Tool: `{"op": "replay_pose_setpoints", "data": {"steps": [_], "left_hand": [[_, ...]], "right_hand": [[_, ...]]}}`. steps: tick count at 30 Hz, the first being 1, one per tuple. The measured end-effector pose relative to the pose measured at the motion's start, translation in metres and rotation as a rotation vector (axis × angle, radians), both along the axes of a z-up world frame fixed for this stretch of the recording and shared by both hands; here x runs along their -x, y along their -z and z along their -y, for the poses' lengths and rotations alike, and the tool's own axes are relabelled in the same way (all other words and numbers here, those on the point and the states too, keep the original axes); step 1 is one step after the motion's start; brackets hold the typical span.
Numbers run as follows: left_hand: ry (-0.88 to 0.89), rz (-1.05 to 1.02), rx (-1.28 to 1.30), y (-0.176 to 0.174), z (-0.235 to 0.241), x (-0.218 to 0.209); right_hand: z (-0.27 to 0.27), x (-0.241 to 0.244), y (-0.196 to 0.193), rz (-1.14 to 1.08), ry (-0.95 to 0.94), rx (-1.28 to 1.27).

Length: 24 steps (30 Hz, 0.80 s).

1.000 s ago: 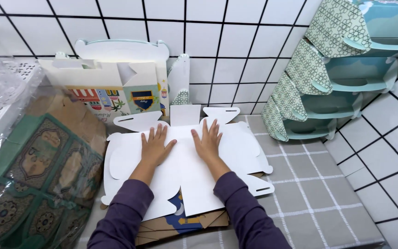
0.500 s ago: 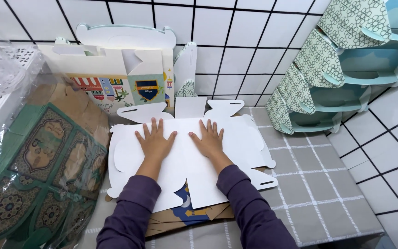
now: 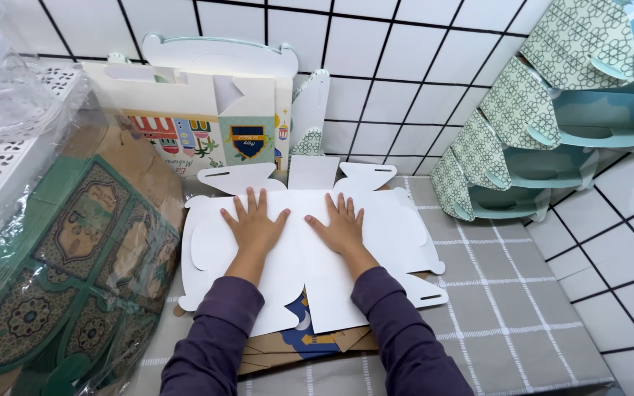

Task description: The person assembles a flat-pack cardboard box by folding the side flaps and tucking the tabs into slots to form the structure. They then place the completed box onto a stack of similar boxes on the right side of the table.

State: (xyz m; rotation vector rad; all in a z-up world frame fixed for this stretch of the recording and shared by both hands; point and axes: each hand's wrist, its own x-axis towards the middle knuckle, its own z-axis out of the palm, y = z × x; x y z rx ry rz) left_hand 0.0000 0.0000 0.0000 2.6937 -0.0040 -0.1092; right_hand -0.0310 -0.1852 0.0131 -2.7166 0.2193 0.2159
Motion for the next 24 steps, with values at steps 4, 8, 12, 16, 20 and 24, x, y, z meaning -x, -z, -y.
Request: {"op": "replay_pose_setpoints", "data": {"steps": [4,8,12,16,20,24], "left_hand": [[0.015,-0.010,-0.001,-0.001,-0.001,0.008],[0.050,-0.032,-0.021,-0.007,-0.002,0.021],[0.102,-0.096,-0.059,-0.008,-0.006,0.031],[0.191,-0.197,-0.134,-0.032,-0.013,0.028],[0.260,-0.182,-0.199,-0.002,-0.010,-0.031],[0.167,0.021,-0.210,0.009,0.007,-0.071]], "right_hand": [[0.000,0.008,0.002,-0.019,-0.003,0.008],[0.001,0.025,-0.006,-0.058,-0.019,0.036],[0.014,0.038,-0.004,-0.151,-0.112,0.105],[0.030,0.035,-0.021,-0.257,-0.212,0.152],[0.048,-0.016,0.001,-0.221,-0.269,0.171],[0.026,-0.043,-0.016,0.055,-0.195,0.047]]}}
